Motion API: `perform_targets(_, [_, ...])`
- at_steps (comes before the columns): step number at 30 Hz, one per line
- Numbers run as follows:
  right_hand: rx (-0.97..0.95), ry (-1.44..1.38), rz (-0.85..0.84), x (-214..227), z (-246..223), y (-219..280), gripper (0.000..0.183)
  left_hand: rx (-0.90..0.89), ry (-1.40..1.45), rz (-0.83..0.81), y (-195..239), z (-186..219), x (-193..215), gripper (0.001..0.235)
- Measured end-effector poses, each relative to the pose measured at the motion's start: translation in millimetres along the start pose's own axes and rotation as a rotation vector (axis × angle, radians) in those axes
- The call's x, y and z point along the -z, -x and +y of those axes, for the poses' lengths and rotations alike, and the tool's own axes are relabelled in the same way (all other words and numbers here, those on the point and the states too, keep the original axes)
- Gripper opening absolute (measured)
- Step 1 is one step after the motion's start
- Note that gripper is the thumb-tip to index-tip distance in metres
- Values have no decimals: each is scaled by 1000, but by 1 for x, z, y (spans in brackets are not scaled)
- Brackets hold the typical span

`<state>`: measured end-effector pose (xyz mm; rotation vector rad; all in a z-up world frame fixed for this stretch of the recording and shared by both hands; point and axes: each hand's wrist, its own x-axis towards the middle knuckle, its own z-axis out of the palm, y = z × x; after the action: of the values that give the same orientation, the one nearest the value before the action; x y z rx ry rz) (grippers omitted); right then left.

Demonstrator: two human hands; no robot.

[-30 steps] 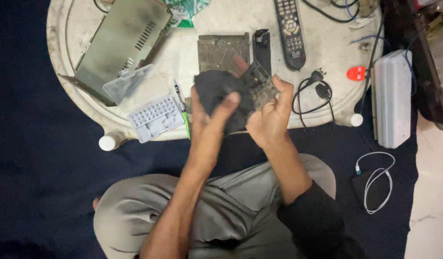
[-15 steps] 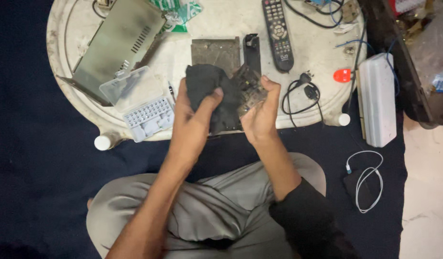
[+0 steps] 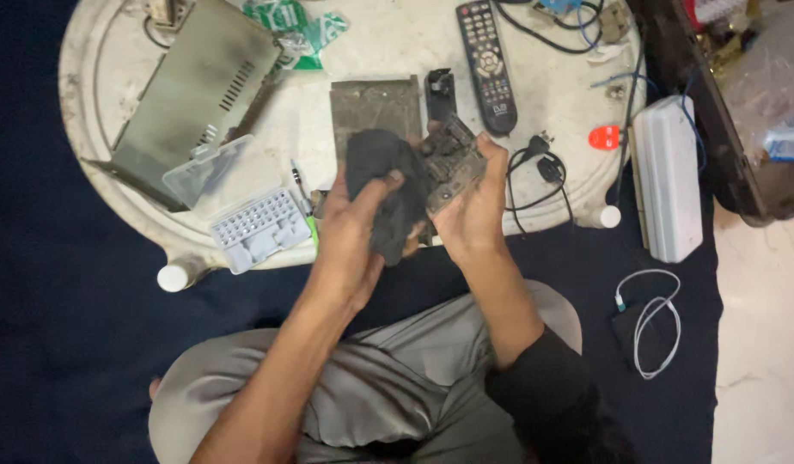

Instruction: The person cleans a dirty circuit board and its metal casing using a black cloth, wiping both sides of the board and the interior of the casing. The person then uses a green screwdriver to remove screws from a smaller circuit board attached to the casing.

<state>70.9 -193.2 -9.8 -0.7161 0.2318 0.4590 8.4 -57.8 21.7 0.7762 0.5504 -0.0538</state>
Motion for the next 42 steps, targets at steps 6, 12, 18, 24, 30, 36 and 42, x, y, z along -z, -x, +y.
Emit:
perform_targets(6, [-6,34,49,-1,7,7,50,-366,-442,91,-8,6,2,37])
perform_targets(12, [63,41,5,7,12,6,42,-880,-1016,6,6,9,3,45])
perform_targets(18, [105,127,-53,10,19,13,40,-783,-1056,194,0,13,-1,47])
perform_targets(24, [91,110,28,12,20,10,40,-794,-1149,67,5,12,1,52])
perform_targets(30, [69,115,-45,5,16,12,44,-765,-966,263,-1,24,6,45])
perform_targets(36, [133,107,17,1,13,10,46,-637,-1317,40,13,12,-8,60])
perform_targets(42, [36,40,37,-4,2,9,57,-720,-1247,153,15,15,-5,52])
